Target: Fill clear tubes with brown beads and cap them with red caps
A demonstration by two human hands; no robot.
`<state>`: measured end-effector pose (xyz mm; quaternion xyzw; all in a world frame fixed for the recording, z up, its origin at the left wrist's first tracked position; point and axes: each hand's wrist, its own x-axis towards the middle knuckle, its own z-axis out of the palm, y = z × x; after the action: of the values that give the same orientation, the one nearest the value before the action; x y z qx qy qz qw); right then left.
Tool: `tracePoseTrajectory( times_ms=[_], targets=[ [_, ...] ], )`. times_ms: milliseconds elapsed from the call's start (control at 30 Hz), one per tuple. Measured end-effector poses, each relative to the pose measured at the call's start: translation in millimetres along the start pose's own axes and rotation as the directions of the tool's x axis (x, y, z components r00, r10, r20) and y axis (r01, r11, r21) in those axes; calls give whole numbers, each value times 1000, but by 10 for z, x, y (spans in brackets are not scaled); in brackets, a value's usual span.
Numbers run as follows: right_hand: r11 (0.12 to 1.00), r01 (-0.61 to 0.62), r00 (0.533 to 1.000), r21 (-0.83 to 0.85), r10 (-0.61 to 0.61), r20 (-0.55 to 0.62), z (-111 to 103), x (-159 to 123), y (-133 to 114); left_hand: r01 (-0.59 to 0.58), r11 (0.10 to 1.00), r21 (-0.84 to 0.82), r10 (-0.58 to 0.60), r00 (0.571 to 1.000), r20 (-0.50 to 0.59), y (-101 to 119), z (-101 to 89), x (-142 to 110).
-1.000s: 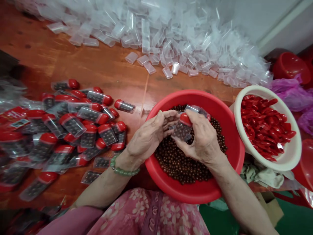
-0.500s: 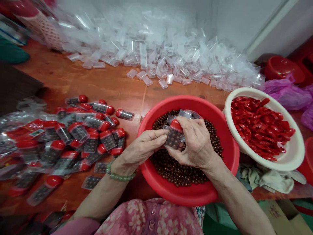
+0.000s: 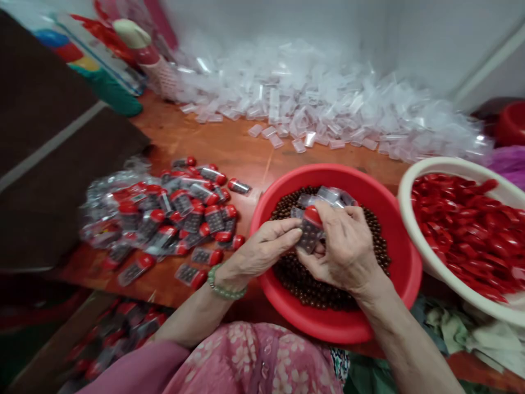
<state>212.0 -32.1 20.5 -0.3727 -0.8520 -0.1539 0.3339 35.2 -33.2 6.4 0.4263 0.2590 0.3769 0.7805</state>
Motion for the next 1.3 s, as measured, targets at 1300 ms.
tracePoseTrajectory(
  times_ms=[1300],
  targets=[
    [967, -249, 432, -42, 150, 889, 293, -130, 203, -149, 96, 984, 740, 672, 30, -129, -714, -183]
  ],
)
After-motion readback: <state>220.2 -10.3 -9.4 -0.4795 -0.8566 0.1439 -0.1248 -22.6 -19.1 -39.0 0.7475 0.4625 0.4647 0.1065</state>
